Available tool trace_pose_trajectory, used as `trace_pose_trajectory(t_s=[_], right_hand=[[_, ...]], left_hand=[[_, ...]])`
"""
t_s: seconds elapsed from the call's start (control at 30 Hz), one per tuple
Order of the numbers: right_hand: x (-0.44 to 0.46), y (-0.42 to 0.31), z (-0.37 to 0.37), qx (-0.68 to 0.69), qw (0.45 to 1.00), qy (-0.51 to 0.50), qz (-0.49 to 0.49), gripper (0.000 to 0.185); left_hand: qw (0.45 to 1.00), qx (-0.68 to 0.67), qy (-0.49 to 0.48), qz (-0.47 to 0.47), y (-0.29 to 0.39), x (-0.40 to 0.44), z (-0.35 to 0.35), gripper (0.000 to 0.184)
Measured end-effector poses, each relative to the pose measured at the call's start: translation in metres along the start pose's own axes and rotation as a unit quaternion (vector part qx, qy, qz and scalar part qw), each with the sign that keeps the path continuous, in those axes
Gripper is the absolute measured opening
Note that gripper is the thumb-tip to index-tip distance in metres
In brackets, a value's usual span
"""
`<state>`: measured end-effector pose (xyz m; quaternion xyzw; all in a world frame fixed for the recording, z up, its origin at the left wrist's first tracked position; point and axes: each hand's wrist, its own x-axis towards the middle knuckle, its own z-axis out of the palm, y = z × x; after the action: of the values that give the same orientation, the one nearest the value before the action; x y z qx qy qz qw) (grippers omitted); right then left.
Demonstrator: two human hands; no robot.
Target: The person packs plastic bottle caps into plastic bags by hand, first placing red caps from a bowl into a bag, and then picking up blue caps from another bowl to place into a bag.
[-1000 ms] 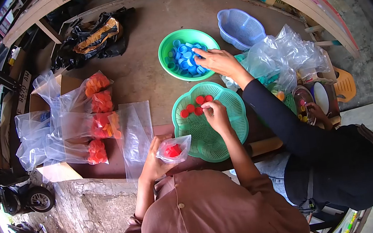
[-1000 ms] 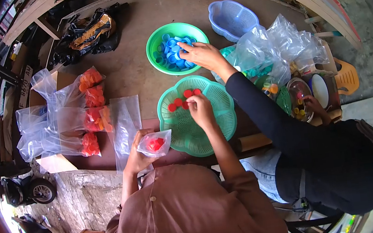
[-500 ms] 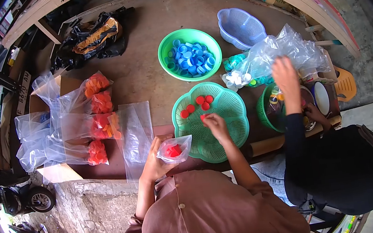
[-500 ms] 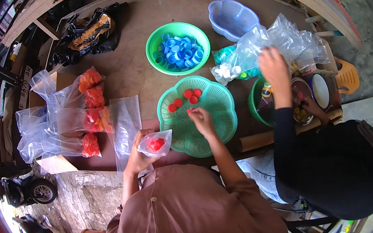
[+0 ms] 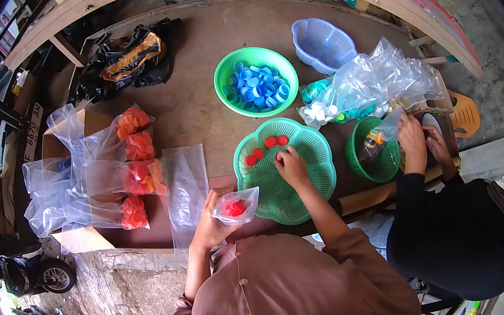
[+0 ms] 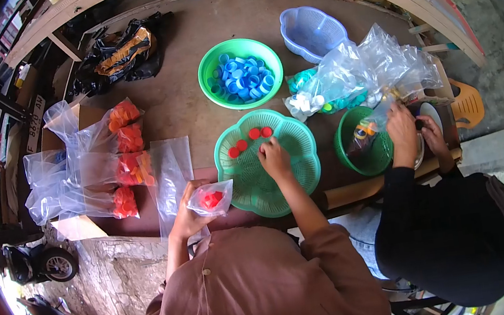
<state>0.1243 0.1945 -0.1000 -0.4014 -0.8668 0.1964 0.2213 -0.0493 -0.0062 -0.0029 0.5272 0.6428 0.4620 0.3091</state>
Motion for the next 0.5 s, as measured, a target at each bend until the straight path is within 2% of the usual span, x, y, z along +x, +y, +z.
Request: trace_pose_trajectory(t_s=[0.1,0.17,0.2,0.23,0.33,0.37,0.43,0.5], right_hand=[[-0.004,0.008,0.008,0.061,0.998,0.023,0.008,0.017],[-0.003,0.014,0.009,0.184,0.977,0.101,0.04,0.019],[0.001,0.013,-0.003,0.164,0.981,0.006,0.105,0.021],[0.004,0.016,-0.003,0.164,0.981,0.007,0.106,0.021],[0.017,0.013,-0.007,0.014,0.998,0.048,0.042,0.031],[0.022,0.01,-0.008,0.014,0.998,0.049,0.04,0.031],[0.028,0.007,-0.008,-0.086,0.995,0.014,0.04,0.032],[0.027,0.01,-0.006,-0.085,0.995,-0.007,0.046,0.028]], left_hand=[[1.0,-0.002,-0.002,-0.008,-0.001,-0.001,0.001,0.064],[1.0,0.004,0.0,-0.005,-0.006,-0.001,0.003,0.068],[1.0,0.003,-0.001,-0.005,-0.007,-0.001,0.004,0.068],[1.0,0.006,-0.005,-0.003,-0.008,-0.001,0.004,0.068],[1.0,0.003,-0.008,-0.002,-0.006,0.0,0.003,0.067],[1.0,-0.005,-0.007,-0.003,-0.005,0.0,0.002,0.067],[1.0,-0.006,-0.008,-0.008,0.001,0.001,0.0,0.065],[1.0,-0.008,-0.011,-0.013,0.004,0.001,-0.001,0.063]])
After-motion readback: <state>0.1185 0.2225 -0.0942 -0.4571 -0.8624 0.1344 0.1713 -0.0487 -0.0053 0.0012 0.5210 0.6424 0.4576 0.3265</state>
